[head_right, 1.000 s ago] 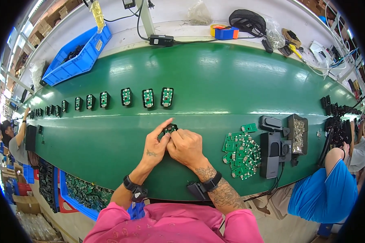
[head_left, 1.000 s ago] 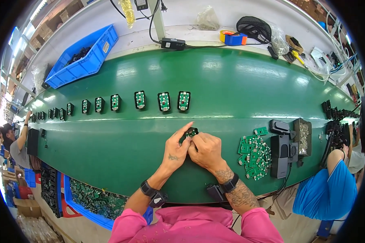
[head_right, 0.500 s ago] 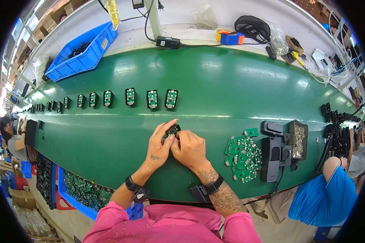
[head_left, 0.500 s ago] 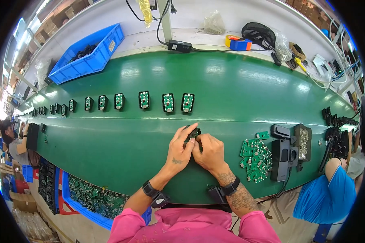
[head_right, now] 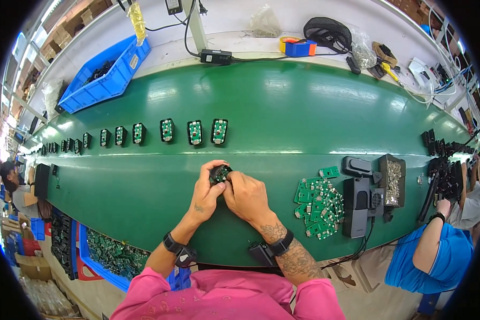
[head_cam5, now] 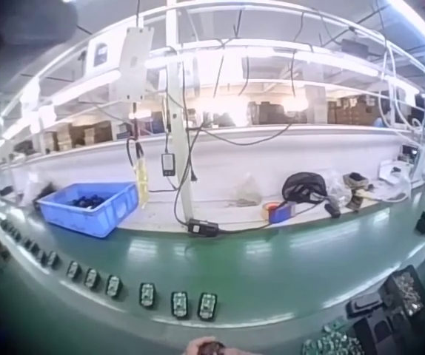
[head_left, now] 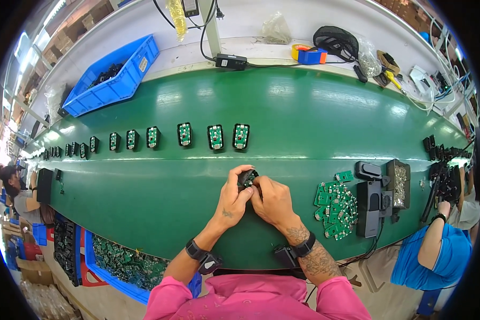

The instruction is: The person picks up a circuit board and a black plastic housing, fits the board into the housing by hand, and then places the assembled unit onto the conveyor belt.

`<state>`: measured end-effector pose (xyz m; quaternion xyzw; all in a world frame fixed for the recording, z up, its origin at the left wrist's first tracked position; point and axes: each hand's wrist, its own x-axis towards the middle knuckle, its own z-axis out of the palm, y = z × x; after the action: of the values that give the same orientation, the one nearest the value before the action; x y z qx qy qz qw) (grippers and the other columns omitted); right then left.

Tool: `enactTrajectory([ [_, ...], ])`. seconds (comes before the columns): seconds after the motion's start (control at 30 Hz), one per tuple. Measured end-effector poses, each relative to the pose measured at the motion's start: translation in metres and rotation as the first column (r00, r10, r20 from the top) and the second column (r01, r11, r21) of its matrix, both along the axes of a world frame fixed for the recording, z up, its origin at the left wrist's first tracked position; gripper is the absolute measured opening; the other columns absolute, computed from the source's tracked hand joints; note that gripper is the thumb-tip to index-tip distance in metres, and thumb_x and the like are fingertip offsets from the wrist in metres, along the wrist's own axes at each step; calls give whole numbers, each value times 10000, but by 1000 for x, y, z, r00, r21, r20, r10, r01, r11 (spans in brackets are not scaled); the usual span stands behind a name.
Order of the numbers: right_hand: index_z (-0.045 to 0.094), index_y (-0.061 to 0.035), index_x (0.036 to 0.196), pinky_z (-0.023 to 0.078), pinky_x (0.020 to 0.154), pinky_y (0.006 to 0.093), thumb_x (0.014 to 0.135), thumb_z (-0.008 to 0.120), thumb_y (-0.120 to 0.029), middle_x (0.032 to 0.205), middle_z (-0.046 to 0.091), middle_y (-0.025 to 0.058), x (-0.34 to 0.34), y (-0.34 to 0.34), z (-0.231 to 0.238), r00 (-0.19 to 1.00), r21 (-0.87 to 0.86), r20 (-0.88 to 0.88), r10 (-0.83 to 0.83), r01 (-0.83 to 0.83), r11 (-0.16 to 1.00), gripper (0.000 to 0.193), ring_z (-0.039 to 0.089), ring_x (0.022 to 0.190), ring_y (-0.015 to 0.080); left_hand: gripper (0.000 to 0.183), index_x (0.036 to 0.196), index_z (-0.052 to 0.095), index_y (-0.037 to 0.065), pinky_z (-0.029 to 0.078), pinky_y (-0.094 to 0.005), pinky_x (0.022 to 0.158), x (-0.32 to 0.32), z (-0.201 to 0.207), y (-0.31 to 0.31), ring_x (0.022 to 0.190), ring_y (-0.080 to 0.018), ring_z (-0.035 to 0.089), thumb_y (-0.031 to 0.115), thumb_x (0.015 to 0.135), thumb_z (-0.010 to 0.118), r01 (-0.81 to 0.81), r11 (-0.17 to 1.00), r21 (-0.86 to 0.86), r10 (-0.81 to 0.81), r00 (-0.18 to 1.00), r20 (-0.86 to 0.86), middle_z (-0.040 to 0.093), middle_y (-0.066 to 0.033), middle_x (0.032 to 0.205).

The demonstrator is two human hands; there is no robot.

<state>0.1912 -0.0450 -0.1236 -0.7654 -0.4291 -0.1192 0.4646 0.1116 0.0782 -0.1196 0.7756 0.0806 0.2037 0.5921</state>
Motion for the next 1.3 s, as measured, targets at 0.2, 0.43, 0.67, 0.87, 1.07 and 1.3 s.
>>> enactTrajectory([
  [0.2,533,-43,774,508,544,437,835,631,-97,695,604,127,4,4,-6,997,-81,51,56,-52,995,127,634,610,323,475,1347,494,35,483,-383,955,1,8,3,1081,-324,626,27,877,561,-68,969,239,72,997,-6,615,-202,1228],
  [0.43,553,-50,762,460,534,465,833,651,-109,669,574,160,-3,-6,-8,996,-99,55,73,-67,993,134,595,603,366,479,1266,615,13,552,-386,814,-8,12,5,932,-342,671,117,801,667,-104,955,276,101,995,27,669,-223,1093],
  [0.67,631,-26,848,481,569,472,859,647,-113,744,635,187,5,-17,-15,999,-141,50,4,3,990,89,627,656,394,442,1186,582,-14,520,-434,860,7,4,-3,981,-406,628,128,770,624,-120,951,285,98,991,90,640,-240,1058],
  [0.87,677,16,919,508,557,335,855,661,-77,733,670,160,2,2,1,928,45,-351,122,-114,993,114,650,585,230,511,1329,586,34,566,-312,774,-2,12,10,925,-240,679,-40,824,605,-230,921,313,206,973,108,614,-177,1252],
  [1.07,674,55,927,499,540,300,881,650,-89,690,674,147,7,-9,4,851,32,-515,98,-95,995,153,640,566,173,541,1364,577,61,569,-289,742,5,7,-6,929,-196,670,-53,837,622,-189,936,296,165,981,107,613,-151,1243],
  [1.3,643,61,810,447,494,277,892,629,-86,618,625,58,11,-9,-3,587,117,-797,142,-82,990,169,580,545,87,596,1383,572,94,570,-311,768,4,7,-13,940,-250,676,-61,812,646,-201,905,375,169,979,117,616,-169,1212],
])
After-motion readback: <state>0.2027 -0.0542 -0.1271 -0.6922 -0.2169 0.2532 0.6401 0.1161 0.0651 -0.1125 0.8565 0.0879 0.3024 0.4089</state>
